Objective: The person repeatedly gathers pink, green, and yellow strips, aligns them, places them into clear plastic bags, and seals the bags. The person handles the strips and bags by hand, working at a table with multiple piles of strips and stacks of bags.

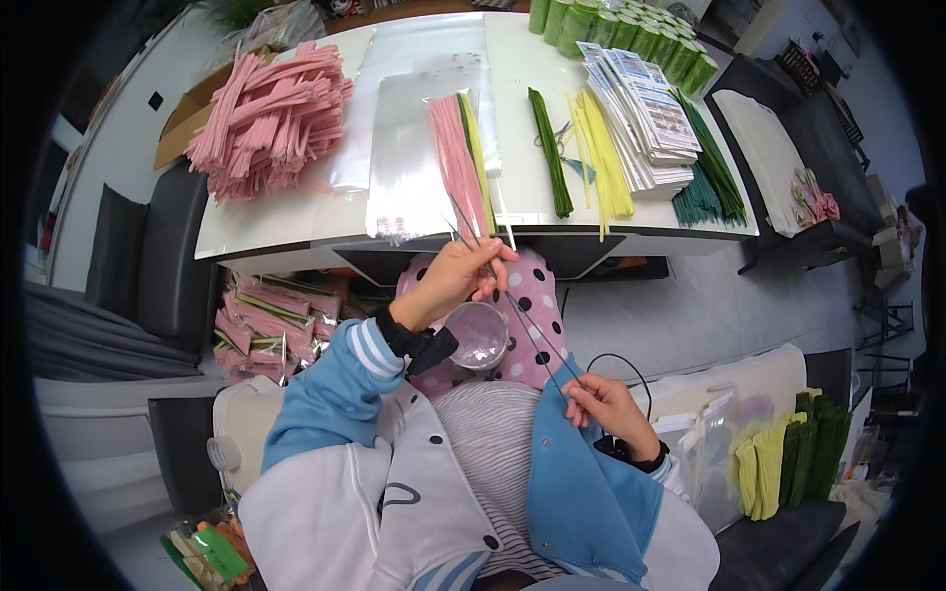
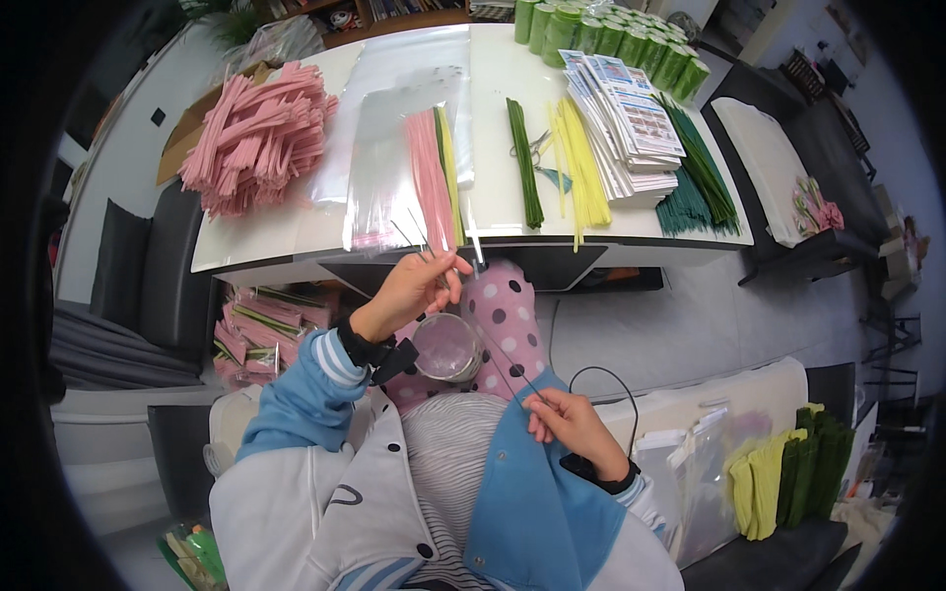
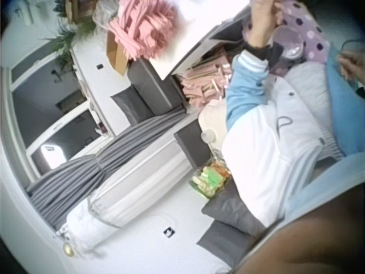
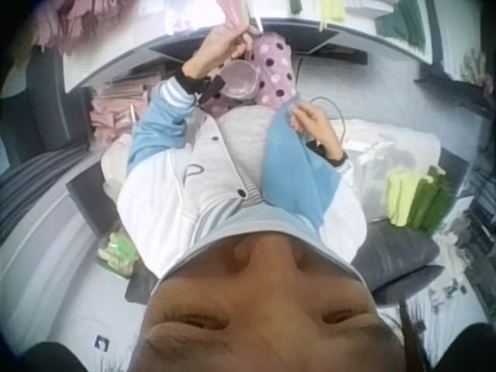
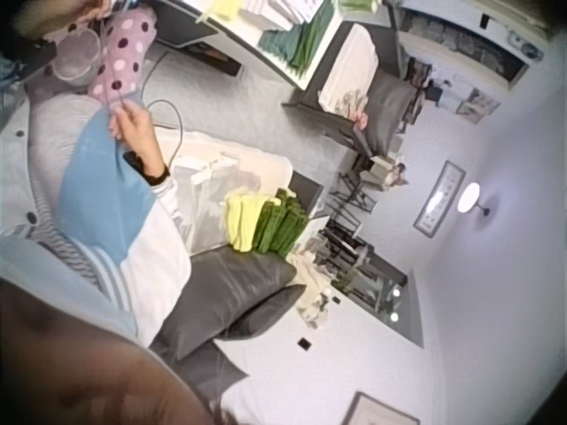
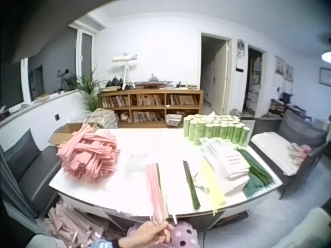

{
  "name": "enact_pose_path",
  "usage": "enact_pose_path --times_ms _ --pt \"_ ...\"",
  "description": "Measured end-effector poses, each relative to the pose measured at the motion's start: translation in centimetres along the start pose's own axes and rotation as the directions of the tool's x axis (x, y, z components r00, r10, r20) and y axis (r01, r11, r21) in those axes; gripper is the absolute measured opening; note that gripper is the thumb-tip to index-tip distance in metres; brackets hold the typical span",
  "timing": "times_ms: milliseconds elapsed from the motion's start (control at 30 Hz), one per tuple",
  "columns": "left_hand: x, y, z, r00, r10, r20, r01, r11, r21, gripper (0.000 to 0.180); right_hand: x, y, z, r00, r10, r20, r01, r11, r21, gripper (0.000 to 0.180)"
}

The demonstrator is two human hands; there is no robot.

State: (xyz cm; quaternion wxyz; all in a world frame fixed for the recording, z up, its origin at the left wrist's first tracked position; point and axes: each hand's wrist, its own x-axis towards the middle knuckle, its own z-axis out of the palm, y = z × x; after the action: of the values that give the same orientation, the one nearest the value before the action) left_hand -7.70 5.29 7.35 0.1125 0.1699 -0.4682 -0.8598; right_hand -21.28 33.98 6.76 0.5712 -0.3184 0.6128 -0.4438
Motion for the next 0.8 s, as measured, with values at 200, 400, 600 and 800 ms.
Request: enact_pose_path --times_ms 200,400,600,800 --pt "-0.7 -2.1 0.4 0.994 -0.055 -0.098 0.065 0.993 0.101 0.032 -1.9 -0.7 -1.1 0.993 0.086 0.078 -0.066 0.971 -0.232 0.022" --pt "-0.1 -2.7 1.2 0.99 -0.006 -0.14 0.014 0.998 0.055 0.035 0.3 0.0 0.8 0.915 -0.371 -0.16 0.252 0.833 -0.492 0.026" --pt "-0.9 -3.0 1.3 0.984 -0.137 -0.118 0.137 0.991 -0.001 0.04 -0.3 1.1 0.0 0.993 0.019 -0.117 -0.038 0.986 -0.161 0.02" --pt "-1.9 -1.5 -4.1 0.949 -0.197 -0.245 0.299 0.806 0.51 0.033 -3.3 3.9 -2.9 0.985 0.131 -0.112 -0.139 0.988 -0.062 0.018"
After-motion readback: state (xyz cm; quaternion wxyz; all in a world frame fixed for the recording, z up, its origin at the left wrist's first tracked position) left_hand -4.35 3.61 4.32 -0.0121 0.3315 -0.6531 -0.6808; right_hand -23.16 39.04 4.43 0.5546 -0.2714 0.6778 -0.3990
